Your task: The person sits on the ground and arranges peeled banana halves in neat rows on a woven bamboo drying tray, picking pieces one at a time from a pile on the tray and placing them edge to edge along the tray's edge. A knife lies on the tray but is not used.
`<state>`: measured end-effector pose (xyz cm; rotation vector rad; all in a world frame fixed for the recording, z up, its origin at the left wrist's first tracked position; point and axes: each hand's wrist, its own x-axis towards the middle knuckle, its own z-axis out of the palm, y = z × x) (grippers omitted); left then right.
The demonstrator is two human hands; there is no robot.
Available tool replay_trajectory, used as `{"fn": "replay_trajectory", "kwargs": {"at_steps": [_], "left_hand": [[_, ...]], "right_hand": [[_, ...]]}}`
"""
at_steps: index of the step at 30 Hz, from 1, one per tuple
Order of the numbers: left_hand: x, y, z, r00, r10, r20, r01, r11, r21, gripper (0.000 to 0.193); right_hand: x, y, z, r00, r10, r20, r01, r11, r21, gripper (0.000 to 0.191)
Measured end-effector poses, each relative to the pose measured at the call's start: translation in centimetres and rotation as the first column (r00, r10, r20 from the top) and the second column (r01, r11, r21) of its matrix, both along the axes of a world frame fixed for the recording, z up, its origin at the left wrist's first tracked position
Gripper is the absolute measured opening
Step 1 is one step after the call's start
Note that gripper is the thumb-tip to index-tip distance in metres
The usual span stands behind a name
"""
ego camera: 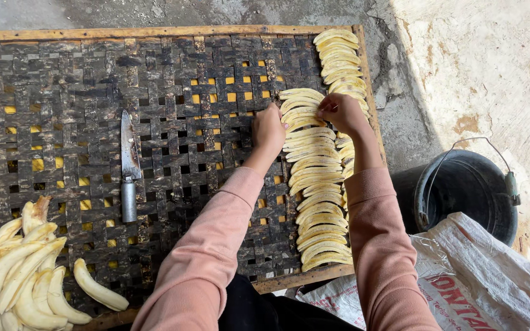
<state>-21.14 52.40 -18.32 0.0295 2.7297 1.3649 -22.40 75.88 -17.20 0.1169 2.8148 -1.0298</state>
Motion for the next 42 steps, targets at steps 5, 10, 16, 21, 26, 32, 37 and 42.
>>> {"fn": "replay_trajectory", "kwargs": {"at_steps": [5,10,16,21,26,32,37,42], "left_hand": [[0.5,1.3,2.0,0.997,0.044,0.062,-0.050,0.994,0.099,0.023],[0.9,0.4,3.2,0.998,0.019,0.059,-0.019,1.000,0.000,0.052],[-0.9,1.3,1.5,0.976,0.046,-0.213,-0.066,0.994,-0.088,0.055],[-1.2,0.4,2.3,0.997,-0.042,-0.071,0.034,0.993,-0.114,0.052],[3.9,-8.1,6.0,0.996,-0.008,-0.089,0.025,0.980,0.196,0.052],[21.8,-33.6,11.4,0.888,0.380,-0.258,-0.414,0.906,-0.091,0.030],[32.0,-38.0,9.5,0.870,0.484,-0.097,-0.466,0.741,-0.483,0.035],[32.0,-35.1,3.5,0.808,0.585,0.066,-0.434,0.667,-0.606,0.071]], "right_hand": [[1.0,0.0,1.0,0.999,-0.021,-0.032,0.021,0.999,0.027,0.028],[1.4,-1.4,3.3,0.993,-0.041,-0.110,0.052,0.994,0.096,0.035],[-1.1,-6.3,4.1,0.893,0.228,-0.388,-0.173,0.970,0.171,0.050],[-1.9,-7.1,4.1,0.966,0.120,-0.230,-0.096,0.989,0.113,0.039],[-0.3,-9.0,5.1,0.847,0.143,-0.511,-0.047,0.979,0.198,0.034],[6.6,-22.2,7.6,0.735,0.516,-0.440,-0.549,0.833,0.061,0.035],[15.8,-35.4,6.3,0.219,0.947,-0.236,-0.947,0.264,0.181,0.050],[22.8,-39.1,3.7,-0.027,0.988,0.152,-0.855,-0.102,0.509,0.056]]}}
